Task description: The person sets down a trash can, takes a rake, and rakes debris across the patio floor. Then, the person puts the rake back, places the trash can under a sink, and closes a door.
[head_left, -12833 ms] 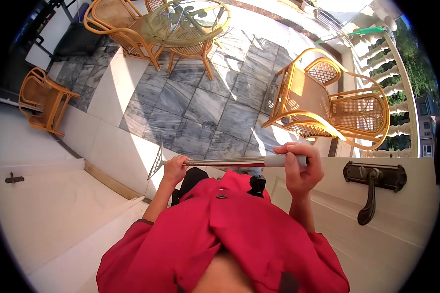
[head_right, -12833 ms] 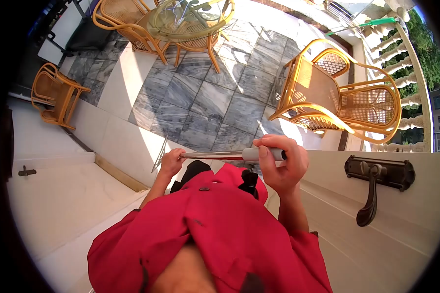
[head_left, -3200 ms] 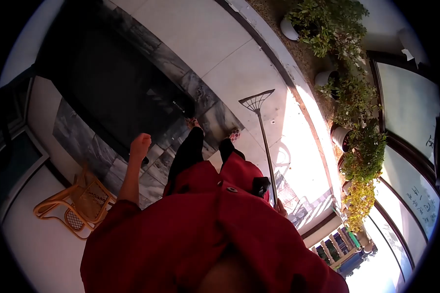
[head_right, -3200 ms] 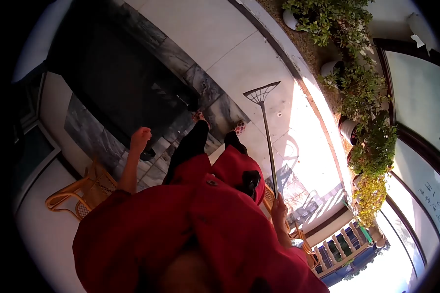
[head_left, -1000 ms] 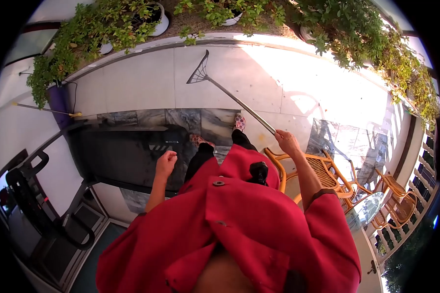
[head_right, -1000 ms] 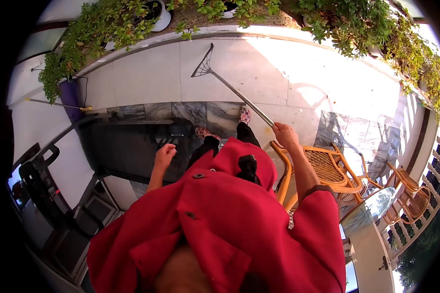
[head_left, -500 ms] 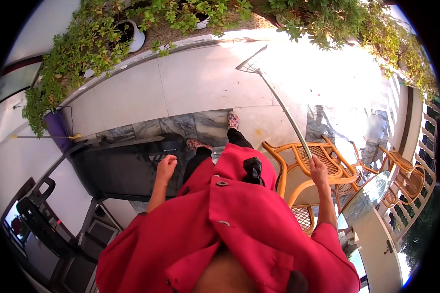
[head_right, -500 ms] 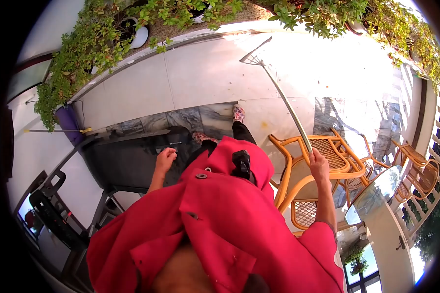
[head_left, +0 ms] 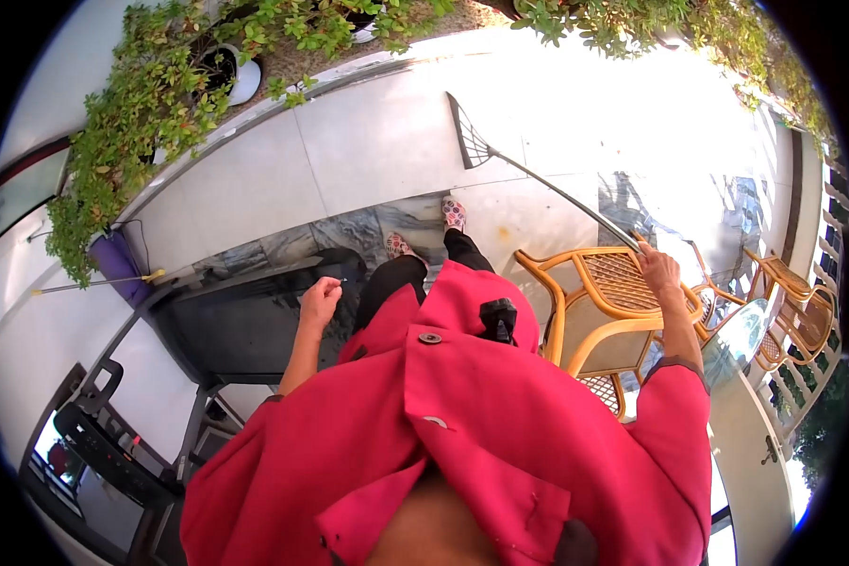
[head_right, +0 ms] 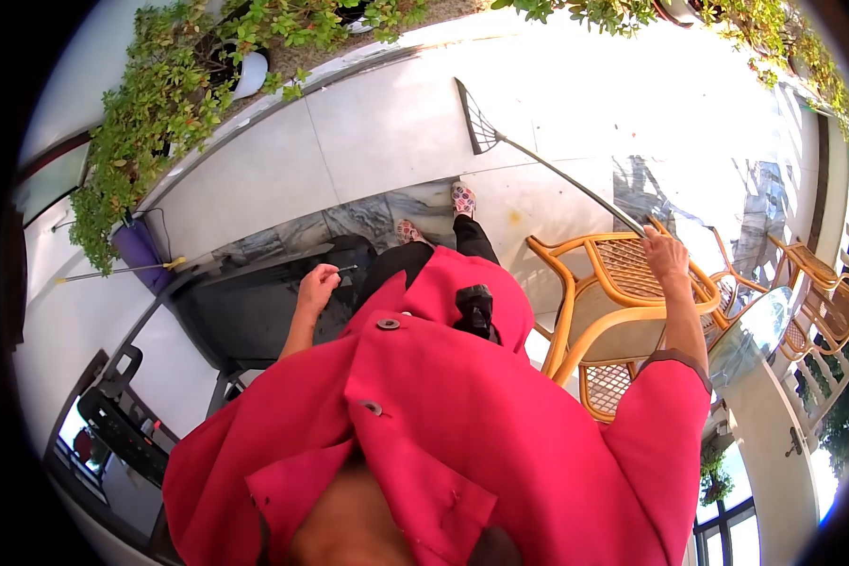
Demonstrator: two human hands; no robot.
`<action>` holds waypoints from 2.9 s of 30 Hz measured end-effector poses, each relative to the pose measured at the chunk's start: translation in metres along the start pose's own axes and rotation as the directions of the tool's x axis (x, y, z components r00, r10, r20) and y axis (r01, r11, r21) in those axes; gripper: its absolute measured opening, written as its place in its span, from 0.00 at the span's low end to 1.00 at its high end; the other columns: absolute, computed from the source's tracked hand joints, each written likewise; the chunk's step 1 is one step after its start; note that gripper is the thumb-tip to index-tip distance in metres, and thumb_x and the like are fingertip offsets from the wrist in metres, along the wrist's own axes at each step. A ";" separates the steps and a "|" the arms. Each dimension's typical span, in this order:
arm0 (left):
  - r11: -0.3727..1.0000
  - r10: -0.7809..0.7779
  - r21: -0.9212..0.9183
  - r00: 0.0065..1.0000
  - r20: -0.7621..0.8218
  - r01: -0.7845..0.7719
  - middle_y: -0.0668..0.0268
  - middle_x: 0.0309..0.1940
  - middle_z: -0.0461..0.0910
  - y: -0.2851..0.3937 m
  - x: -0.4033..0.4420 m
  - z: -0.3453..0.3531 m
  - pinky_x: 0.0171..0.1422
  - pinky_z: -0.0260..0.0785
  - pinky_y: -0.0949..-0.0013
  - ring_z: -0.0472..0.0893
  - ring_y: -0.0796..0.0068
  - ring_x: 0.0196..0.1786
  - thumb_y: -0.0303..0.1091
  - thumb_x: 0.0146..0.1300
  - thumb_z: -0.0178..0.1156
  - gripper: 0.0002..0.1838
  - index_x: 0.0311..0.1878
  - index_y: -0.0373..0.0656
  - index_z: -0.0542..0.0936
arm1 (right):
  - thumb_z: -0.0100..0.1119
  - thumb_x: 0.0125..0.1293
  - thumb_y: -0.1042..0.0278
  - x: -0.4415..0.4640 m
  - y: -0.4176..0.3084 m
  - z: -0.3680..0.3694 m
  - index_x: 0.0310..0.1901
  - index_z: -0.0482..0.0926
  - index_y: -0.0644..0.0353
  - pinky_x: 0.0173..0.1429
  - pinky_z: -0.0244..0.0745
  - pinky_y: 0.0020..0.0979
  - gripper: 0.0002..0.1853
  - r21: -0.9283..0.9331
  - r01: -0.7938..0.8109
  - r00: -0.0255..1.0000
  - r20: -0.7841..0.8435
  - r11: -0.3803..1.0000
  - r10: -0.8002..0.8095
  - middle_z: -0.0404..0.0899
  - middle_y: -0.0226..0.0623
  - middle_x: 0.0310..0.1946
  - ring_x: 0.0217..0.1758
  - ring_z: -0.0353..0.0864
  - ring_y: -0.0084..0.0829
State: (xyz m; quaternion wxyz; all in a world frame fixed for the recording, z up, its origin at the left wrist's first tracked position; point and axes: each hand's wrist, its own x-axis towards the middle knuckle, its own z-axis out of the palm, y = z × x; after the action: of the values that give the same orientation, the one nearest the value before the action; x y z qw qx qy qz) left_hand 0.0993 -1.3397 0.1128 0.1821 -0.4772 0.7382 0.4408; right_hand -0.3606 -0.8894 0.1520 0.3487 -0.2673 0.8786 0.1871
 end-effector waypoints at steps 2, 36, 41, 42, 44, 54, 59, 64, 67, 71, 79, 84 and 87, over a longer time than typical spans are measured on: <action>1.000 -0.010 -0.008 1.000 0.023 0.010 0.60 0.27 0.78 -0.015 0.007 0.002 0.37 0.68 0.71 0.78 0.68 0.31 0.32 0.50 0.56 0.09 0.35 0.40 0.75 | 0.46 0.58 0.57 -0.015 0.026 -0.012 0.47 0.71 0.47 0.39 0.69 0.41 0.15 0.041 -0.100 0.995 0.002 0.994 0.100 0.77 0.43 0.30 0.35 0.76 0.43; 0.964 -0.042 0.267 0.980 0.196 -0.012 0.64 0.25 0.78 0.100 0.178 -0.139 0.26 0.66 0.78 0.76 0.80 0.26 0.31 0.53 0.52 0.09 0.37 0.39 0.74 | 0.45 0.58 0.63 0.007 -0.282 0.094 0.55 0.63 0.41 0.40 0.66 0.44 0.21 0.952 -0.304 0.794 0.237 0.028 0.559 0.74 0.52 0.32 0.37 0.72 0.52; 0.934 0.033 0.333 0.961 0.275 -0.127 0.64 0.26 0.78 0.188 0.205 -0.115 0.30 0.67 0.77 0.77 0.78 0.28 0.31 0.53 0.53 0.10 0.38 0.39 0.74 | 0.45 0.58 0.63 0.020 -0.250 0.094 0.55 0.63 0.38 0.39 0.66 0.44 0.21 0.934 -0.356 0.749 0.272 0.021 0.605 0.74 0.53 0.30 0.36 0.73 0.51; 0.932 0.046 0.333 0.957 0.287 -0.145 0.64 0.27 0.78 0.207 0.209 -0.106 0.31 0.67 0.77 0.77 0.78 0.28 0.31 0.53 0.53 0.10 0.38 0.39 0.74 | 0.44 0.59 0.62 0.016 -0.244 0.093 0.55 0.64 0.39 0.40 0.66 0.44 0.21 0.932 -0.362 0.750 0.277 0.021 0.601 0.74 0.53 0.30 0.36 0.73 0.51; 0.935 0.081 0.303 0.942 0.324 -0.184 0.64 0.28 0.78 0.246 0.213 -0.089 0.36 0.68 0.76 0.77 0.78 0.31 0.30 0.53 0.53 0.10 0.39 0.38 0.74 | 0.44 0.59 0.61 0.012 -0.239 0.090 0.56 0.62 0.36 0.40 0.66 0.44 0.21 0.906 -0.420 0.754 0.318 0.050 0.574 0.74 0.52 0.30 0.36 0.72 0.52; 0.836 0.180 0.384 0.857 0.483 -0.392 0.63 0.30 0.77 0.326 0.222 -0.043 0.39 0.67 0.75 0.76 0.76 0.34 0.31 0.54 0.55 0.10 0.39 0.38 0.74 | 0.43 0.60 0.60 0.047 -0.228 0.085 0.57 0.60 0.34 0.39 0.66 0.45 0.22 0.894 -0.444 0.689 0.383 -0.059 0.616 0.75 0.50 0.31 0.36 0.73 0.51; 0.760 0.154 0.491 0.851 0.502 -0.427 0.62 0.30 0.78 0.326 0.241 -0.065 0.39 0.68 0.73 0.77 0.73 0.34 0.32 0.53 0.55 0.10 0.39 0.40 0.74 | 0.44 0.59 0.62 0.145 -0.182 0.073 0.55 0.64 0.46 0.39 0.66 0.44 0.20 0.946 -0.273 0.590 0.309 -0.176 0.746 0.75 0.49 0.30 0.35 0.73 0.50; 0.790 0.140 0.459 0.849 0.510 -0.406 0.63 0.30 0.78 0.317 0.273 -0.101 0.38 0.68 0.74 0.76 0.77 0.32 0.30 0.53 0.54 0.10 0.39 0.39 0.74 | 0.44 0.59 0.62 0.145 -0.114 0.002 0.51 0.68 0.46 0.37 0.67 0.41 0.17 0.884 -0.256 0.590 0.464 -0.392 0.661 0.75 0.47 0.26 0.31 0.74 0.47; 0.764 0.236 0.412 0.809 0.538 -0.497 0.65 0.29 0.77 0.309 0.289 -0.125 0.37 0.67 0.75 0.75 0.78 0.31 0.29 0.53 0.53 0.10 0.39 0.40 0.73 | 0.43 0.59 0.62 0.102 -0.188 0.050 0.53 0.66 0.44 0.39 0.67 0.39 0.19 0.950 -0.234 0.479 0.299 -0.207 0.825 0.75 0.48 0.30 0.34 0.74 0.47; 0.718 0.296 0.396 0.766 0.571 -0.573 0.65 0.28 0.77 0.308 0.286 -0.138 0.36 0.67 0.75 0.75 0.78 0.31 0.29 0.54 0.54 0.09 0.39 0.40 0.74 | 0.46 0.58 0.63 -0.033 -0.349 0.074 0.55 0.65 0.44 0.31 0.65 0.41 0.21 0.916 -0.279 0.492 0.394 -0.288 0.776 0.73 0.52 0.25 0.28 0.73 0.49; 0.567 0.309 0.373 0.610 0.730 -0.734 0.62 0.28 0.78 0.338 0.243 -0.086 0.36 0.68 0.73 0.78 0.72 0.31 0.31 0.54 0.54 0.09 0.37 0.39 0.74 | 0.46 0.59 0.64 -0.150 -0.548 0.070 0.54 0.67 0.45 0.31 0.66 0.40 0.19 0.776 -0.348 0.507 0.628 -0.526 0.590 0.74 0.51 0.25 0.29 0.73 0.50; 0.523 0.266 0.412 0.602 0.753 -0.746 0.61 0.28 0.78 0.367 0.227 -0.041 0.37 0.69 0.73 0.78 0.73 0.31 0.30 0.55 0.54 0.08 0.38 0.39 0.74 | 0.46 0.59 0.64 0.007 -0.379 0.156 0.56 0.64 0.42 0.26 0.66 0.33 0.21 0.890 -0.278 0.421 0.451 -0.362 0.787 0.69 0.44 0.18 0.19 0.71 0.33; 0.501 0.265 0.461 0.637 0.724 -0.733 0.62 0.28 0.78 0.389 0.214 -0.018 0.37 0.69 0.74 0.77 0.75 0.32 0.30 0.54 0.54 0.09 0.38 0.39 0.74 | 0.44 0.59 0.63 0.067 -0.181 0.133 0.54 0.66 0.43 0.26 0.70 0.35 0.19 0.790 -0.253 0.498 0.601 -0.558 0.625 0.74 0.45 0.23 0.20 0.75 0.36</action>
State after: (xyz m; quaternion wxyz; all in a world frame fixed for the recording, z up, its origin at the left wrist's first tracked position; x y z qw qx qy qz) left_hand -0.3371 -1.4099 0.1607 0.4203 0.0402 0.8669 0.2648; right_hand -0.2251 -0.9862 -0.0131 0.1539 0.5385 0.7094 -0.4279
